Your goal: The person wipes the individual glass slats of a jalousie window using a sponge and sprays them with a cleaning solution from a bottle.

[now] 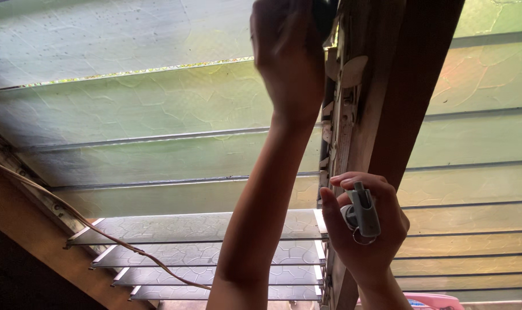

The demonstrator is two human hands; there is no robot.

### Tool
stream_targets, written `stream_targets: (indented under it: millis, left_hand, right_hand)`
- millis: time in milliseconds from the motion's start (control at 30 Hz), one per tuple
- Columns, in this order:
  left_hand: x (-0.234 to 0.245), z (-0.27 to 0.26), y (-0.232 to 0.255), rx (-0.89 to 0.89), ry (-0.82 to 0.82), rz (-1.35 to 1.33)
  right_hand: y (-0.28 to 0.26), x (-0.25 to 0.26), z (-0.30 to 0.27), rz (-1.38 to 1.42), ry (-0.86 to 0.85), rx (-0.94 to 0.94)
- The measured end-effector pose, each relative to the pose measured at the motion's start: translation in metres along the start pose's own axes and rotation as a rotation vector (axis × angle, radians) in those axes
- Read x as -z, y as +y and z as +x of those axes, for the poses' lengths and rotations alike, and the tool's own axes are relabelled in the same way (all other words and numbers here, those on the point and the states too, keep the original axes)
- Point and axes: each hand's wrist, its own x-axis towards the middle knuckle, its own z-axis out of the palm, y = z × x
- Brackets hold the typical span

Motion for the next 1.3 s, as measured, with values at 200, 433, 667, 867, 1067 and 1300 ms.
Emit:
stream_targets:
  millis: [200, 433, 667, 867, 1067, 1300]
  left_hand:
    - [-0.006, 0.005, -0.008, -0.259, -0.116, 0.179]
    - [0.005, -0.002, -0.018, -0.235, -0.186, 0.15]
    - [0.022, 0.012, -0.076, -0.297, -0.164, 0.245]
    - [0.166, 0.066, -0.187, -0.247, -0.012, 0.534]
    - [0.306, 0.136, -0.329, -0.365, 0.266, 0.722]
    - [0.43, 0.168, -0.426, 0.194, 0.207, 0.625]
  right_hand:
    - [0.0, -0.006, -0.003, 0.006, -0.003, -0.003]
    - [-0.005, -0.009, -0.005, -0.015, -0.01, 0.001]
    - [-0.012, -0.023, -0.004, 0.056, -0.008, -0.01]
    - [-0.015, -0.048, -0.009, 0.072, -0.076, 0.032]
    - [-0.016, -0.062, -0.016, 0.1, -0.103, 0.025]
    - [0.001, -0.053, -0.014, 0.03, -0.136, 0.03]
